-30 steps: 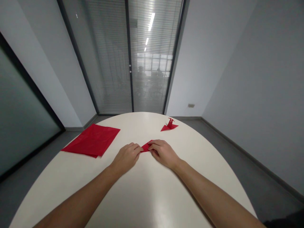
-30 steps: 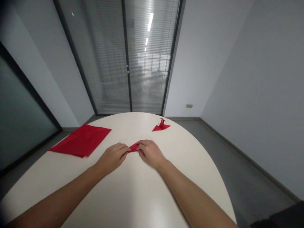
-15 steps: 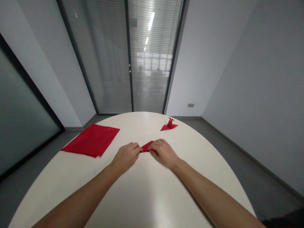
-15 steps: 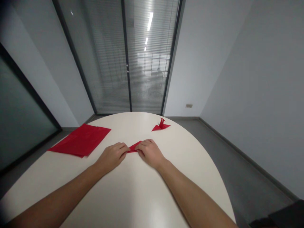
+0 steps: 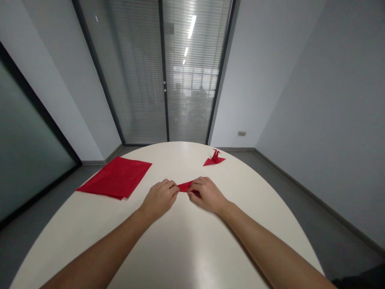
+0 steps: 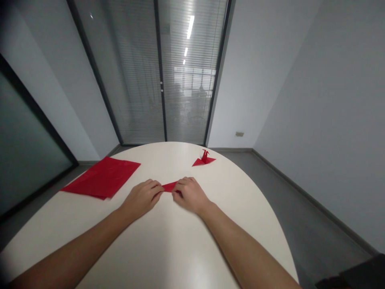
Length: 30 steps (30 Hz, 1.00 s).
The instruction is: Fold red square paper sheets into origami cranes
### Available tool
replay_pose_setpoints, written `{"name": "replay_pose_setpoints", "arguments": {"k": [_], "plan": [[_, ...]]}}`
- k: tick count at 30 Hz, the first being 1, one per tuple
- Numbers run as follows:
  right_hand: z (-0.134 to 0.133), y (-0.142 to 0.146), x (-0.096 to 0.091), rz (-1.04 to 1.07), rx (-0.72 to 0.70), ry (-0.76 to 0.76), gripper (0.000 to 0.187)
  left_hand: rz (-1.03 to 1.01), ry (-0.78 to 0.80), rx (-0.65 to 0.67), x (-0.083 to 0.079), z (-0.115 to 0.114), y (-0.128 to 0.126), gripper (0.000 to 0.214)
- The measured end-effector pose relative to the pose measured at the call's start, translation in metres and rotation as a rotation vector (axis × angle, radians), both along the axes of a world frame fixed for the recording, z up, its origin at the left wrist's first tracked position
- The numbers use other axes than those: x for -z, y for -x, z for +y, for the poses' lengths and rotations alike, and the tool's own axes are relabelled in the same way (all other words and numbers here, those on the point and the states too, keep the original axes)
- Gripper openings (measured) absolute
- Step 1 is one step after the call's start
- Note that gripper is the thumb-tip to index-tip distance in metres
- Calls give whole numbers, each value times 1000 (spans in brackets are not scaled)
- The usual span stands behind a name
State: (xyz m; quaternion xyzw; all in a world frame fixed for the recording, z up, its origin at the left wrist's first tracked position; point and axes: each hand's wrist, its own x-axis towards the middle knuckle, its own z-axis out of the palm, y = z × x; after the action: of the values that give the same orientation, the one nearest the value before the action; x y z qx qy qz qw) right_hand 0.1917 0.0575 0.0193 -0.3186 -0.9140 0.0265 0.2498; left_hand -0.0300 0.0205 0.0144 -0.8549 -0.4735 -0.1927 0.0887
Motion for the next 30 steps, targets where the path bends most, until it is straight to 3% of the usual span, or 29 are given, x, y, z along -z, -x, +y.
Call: {"name": "replay_pose_setpoints", "arguments": {"k": [11,21,26,30], "plan": [[5,2,7,54,17,-6,31,21,13,-12,-4,-8,-4,23],[7,1,7,76,23,144,27,-14,40,-178,-4,-2,4,18],[8,1,7,99,7,166,28,-21,62,-192,-3,5,12,15],[8,0,8,109,2,181,30,16,74,-128,-3,7,17,15]]}}
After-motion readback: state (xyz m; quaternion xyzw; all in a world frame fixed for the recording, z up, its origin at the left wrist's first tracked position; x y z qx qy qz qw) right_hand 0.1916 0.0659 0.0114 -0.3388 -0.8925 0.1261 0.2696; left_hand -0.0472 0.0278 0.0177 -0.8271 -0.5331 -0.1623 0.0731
